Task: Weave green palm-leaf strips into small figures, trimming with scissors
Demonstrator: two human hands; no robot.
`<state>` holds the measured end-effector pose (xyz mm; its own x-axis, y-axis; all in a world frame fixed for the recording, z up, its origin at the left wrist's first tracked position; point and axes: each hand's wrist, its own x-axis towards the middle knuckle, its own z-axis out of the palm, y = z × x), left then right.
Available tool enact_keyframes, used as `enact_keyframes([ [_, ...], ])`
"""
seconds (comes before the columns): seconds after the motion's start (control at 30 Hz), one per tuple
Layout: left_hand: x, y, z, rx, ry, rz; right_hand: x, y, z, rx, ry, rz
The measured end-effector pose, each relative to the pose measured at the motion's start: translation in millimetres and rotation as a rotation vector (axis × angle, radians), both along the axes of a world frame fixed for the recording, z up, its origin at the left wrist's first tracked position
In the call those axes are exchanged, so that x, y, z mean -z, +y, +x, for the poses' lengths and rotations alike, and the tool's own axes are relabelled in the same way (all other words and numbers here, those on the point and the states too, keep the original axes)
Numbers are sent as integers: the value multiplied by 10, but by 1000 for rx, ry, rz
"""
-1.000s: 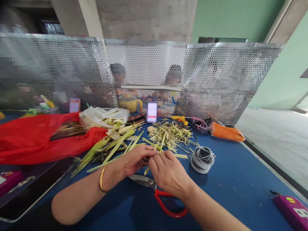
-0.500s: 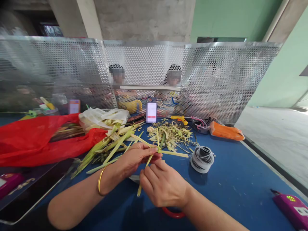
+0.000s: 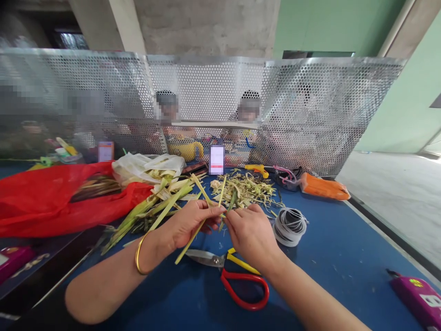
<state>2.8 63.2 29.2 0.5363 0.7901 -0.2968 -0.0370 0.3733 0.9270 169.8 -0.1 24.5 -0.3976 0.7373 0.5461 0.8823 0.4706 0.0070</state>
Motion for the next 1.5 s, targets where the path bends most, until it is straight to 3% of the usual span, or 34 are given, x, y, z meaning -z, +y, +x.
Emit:
enact_keyframes([
  [0.2, 16, 36, -27, 72, 56, 119, -154, -46, 104, 40, -7, -205],
  [0.33, 4, 61, -58, 131, 69, 110, -268, -55, 188, 77, 78, -418],
  [0.47, -14, 68, -79, 173, 49, 89, -270, 11, 247, 16, 332, -696],
  [0.63, -12, 10, -41, 266, 44, 51, -126, 120, 240, -86, 880, -919],
  [0.77, 60, -82, 27, 285, 103, 44, 16, 135, 102, -76, 1312, -962],
  [0.93, 107, -132, 67, 223, 124, 86, 91, 132, -15, 31, 1521, -732],
  [1.03, 81, -130, 64, 223, 151, 116, 108, 153, -14, 84, 1524, -615],
  [1.1, 61, -130, 57, 224, 182, 133, 87, 158, 18, 113, 1400, -657],
  [1.2, 50, -136, 47, 236, 230, 180, -33, 119, 93, 221, 914, -756],
  [1.23, 52, -142, 45, 245, 242, 206, -88, 92, 114, 270, 727, -709],
  [1.3, 63, -162, 49, 273, 250, 265, -189, 34, 130, 325, 520, -474],
  [1.37, 73, -198, 63, 311, 246, 311, -238, -12, 108, 214, 496, -351],
  [1.4, 76, -222, 73, 332, 240, 322, -238, -24, 86, 127, 533, -368],
  [1.5, 73, -297, 109, 381, 211, 312, -162, -20, 9, -52, 771, -620],
])
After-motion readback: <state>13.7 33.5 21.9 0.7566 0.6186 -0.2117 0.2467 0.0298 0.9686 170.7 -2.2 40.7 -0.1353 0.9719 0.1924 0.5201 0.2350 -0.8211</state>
